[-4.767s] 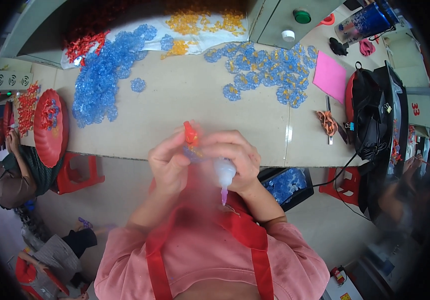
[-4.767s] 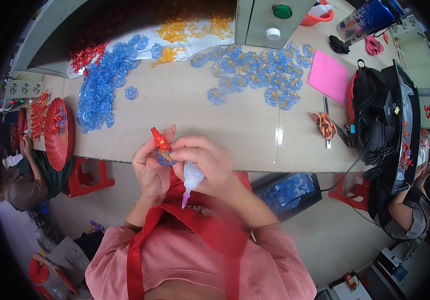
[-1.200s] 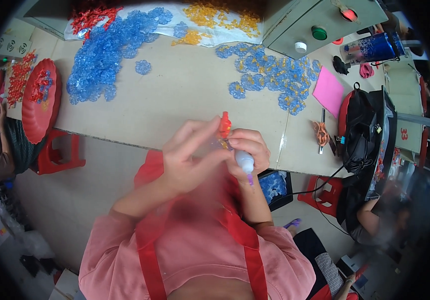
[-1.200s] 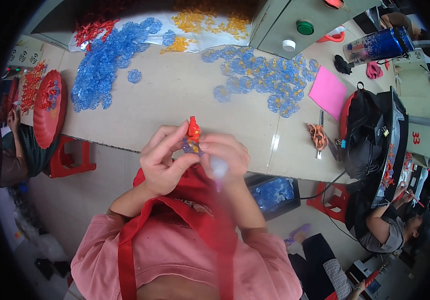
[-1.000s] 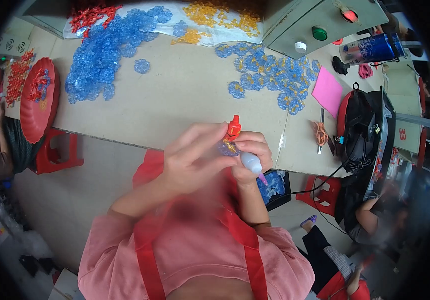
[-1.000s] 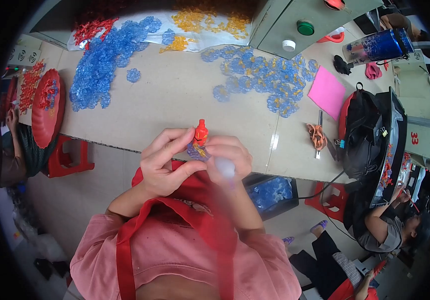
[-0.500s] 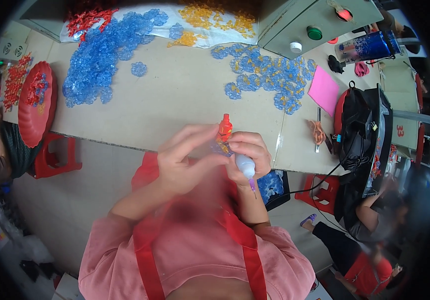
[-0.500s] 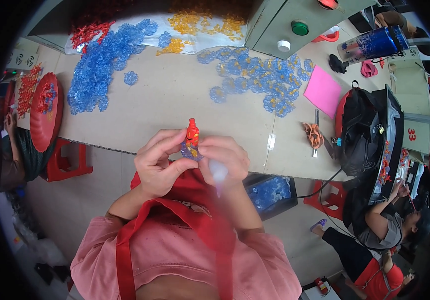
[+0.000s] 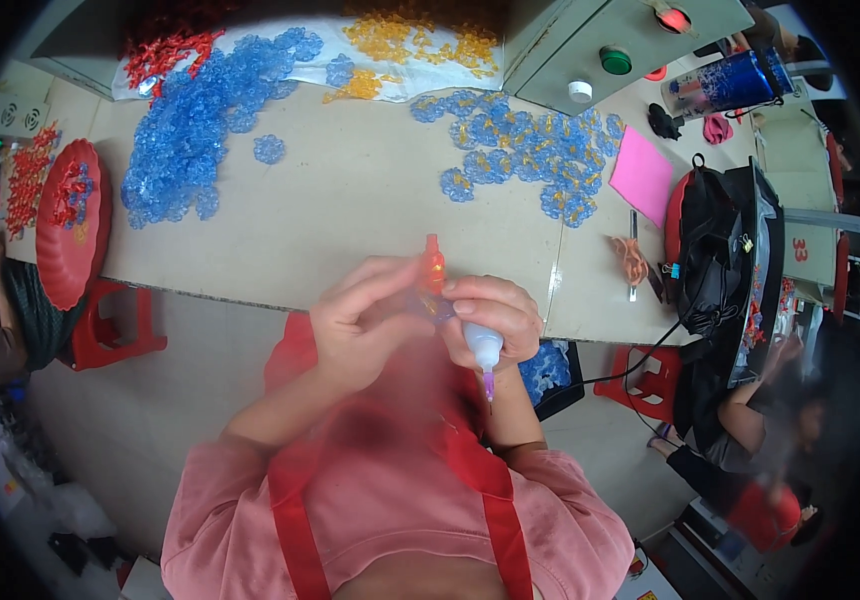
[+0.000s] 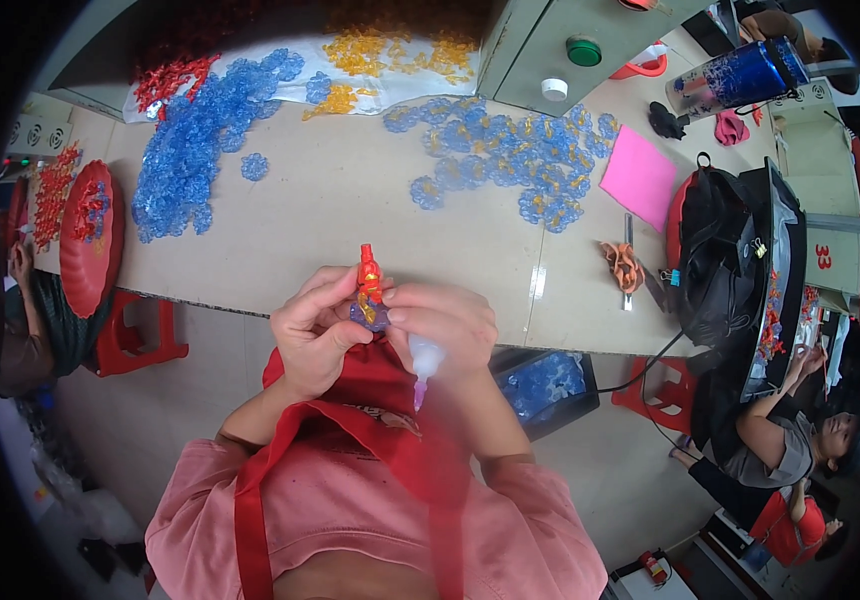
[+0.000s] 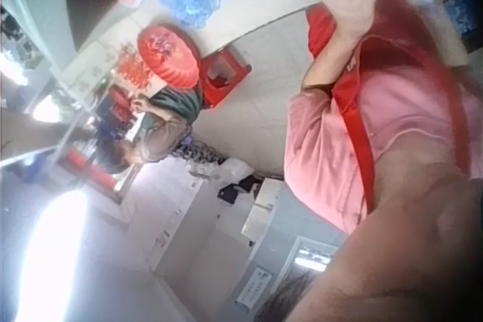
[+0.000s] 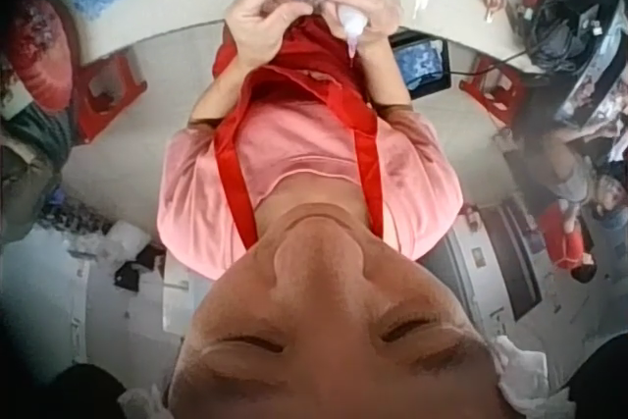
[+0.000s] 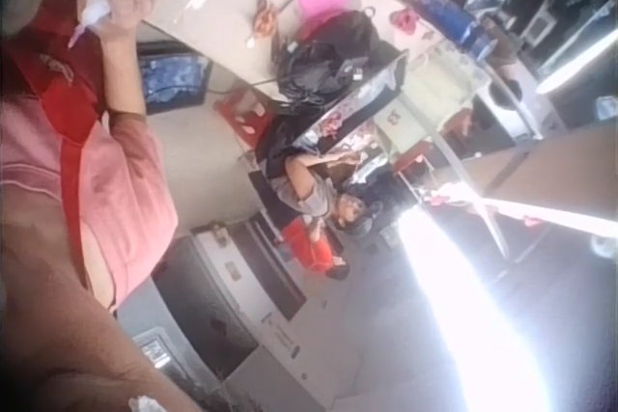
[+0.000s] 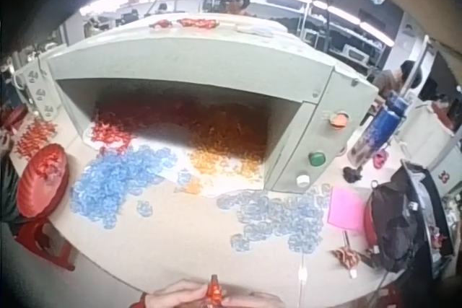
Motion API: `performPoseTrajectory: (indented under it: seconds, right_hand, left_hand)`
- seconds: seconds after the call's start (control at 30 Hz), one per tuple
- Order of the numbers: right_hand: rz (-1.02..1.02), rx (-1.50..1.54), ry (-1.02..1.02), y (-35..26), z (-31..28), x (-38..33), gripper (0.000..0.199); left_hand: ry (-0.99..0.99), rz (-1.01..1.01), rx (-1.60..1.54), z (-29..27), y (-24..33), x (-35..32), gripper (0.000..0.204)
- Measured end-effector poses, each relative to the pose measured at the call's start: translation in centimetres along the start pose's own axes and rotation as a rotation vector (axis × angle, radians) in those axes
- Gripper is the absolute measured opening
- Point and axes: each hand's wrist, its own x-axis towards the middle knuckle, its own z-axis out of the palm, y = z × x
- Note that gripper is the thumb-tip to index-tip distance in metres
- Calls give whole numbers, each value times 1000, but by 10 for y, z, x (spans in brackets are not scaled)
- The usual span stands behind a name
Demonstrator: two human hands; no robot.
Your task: The person applies glue from a bottle to small red plastic toy components, then attaches them together or to a larger assembly by hand.
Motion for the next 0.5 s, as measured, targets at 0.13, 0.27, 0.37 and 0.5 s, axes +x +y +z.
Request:
performPoseTrajectory:
  seconds: [0.13, 0.27, 0.37, 0.5]
  right_hand:
    - [54, 2, 53, -5, 2, 4, 29]
    - [58, -3, 43, -6, 3, 5, 28]
    - [73, -1, 32, -6, 2, 5, 28]
    - [94, 0, 18, -6, 2, 6, 27]
  left_hand:
    - [33, -15, -31, 3, -1, -1, 48]
    - [48, -20, -70, 4, -2, -2, 48]
    - [62, -16, -72, 3, -3, -3, 47]
    - [56, -26, -76, 2, -4, -3, 49]
